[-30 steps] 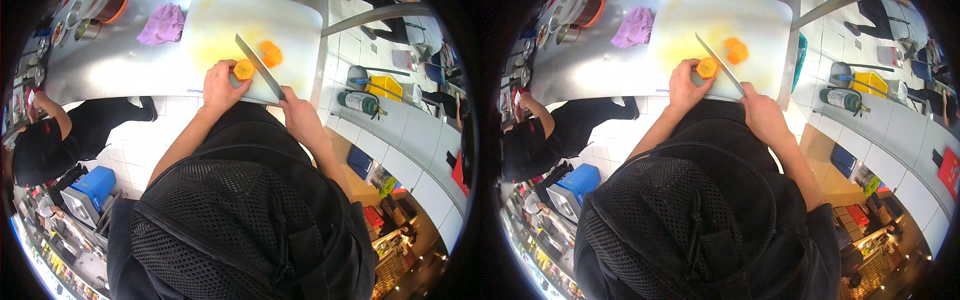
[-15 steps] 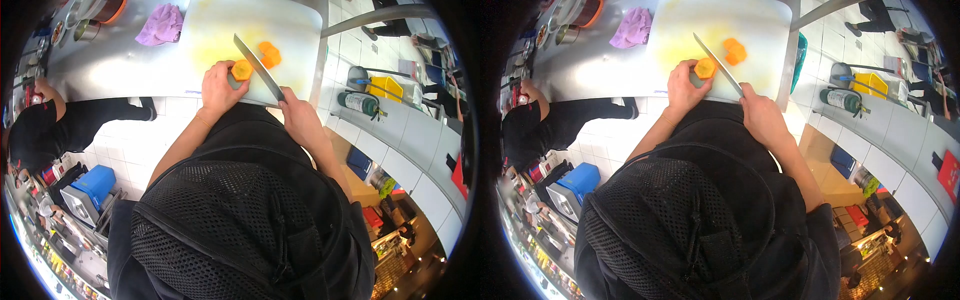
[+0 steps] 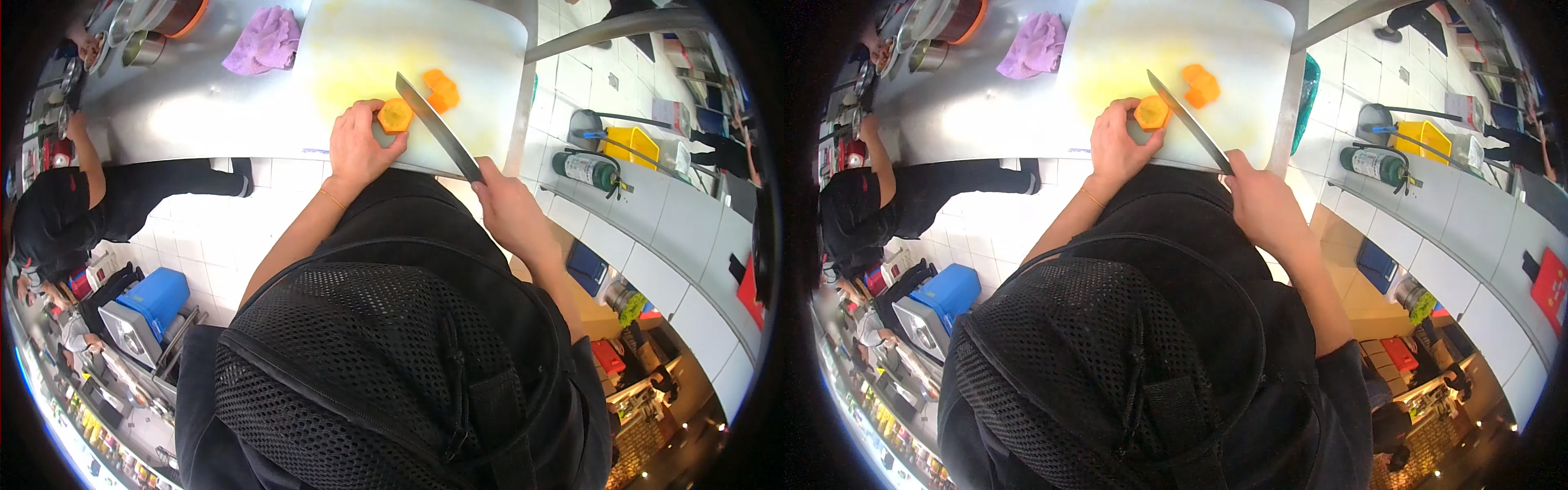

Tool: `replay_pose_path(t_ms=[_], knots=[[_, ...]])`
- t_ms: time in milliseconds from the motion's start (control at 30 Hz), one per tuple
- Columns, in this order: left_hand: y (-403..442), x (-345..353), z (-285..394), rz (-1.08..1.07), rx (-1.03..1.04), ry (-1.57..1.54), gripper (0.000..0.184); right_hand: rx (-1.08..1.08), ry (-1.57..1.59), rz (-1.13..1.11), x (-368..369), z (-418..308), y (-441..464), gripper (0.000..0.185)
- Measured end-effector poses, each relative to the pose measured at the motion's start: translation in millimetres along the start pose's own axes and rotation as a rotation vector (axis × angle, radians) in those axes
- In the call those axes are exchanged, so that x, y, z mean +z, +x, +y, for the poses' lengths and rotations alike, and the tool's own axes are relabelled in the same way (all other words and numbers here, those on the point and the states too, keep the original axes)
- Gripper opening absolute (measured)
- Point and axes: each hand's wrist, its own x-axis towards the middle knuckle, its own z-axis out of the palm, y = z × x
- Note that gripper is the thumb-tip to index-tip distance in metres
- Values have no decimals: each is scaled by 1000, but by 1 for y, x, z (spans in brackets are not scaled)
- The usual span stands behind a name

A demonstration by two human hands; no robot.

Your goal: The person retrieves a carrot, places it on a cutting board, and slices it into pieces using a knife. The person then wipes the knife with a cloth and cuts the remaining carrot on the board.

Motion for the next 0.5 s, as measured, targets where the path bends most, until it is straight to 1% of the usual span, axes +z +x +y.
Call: replay_pose_path(t_ms=[67, 167, 233, 300, 500], knots=[[1, 1, -2, 15, 21, -4, 51, 18, -2, -18, -4, -1, -1, 17], [0, 2, -1, 30, 43, 1, 51, -29, -33, -31, 2, 3, 16, 16], [0, 3, -1, 32, 50, 10, 51, -118, -12, 86, 32, 9, 43, 17], [0, 4, -2, 33, 26, 31, 51, -115, 5, 121, 52, 9, 66, 17], [1, 0, -3, 5, 75, -16, 51, -129, 26, 166, 57, 13, 78, 19]])
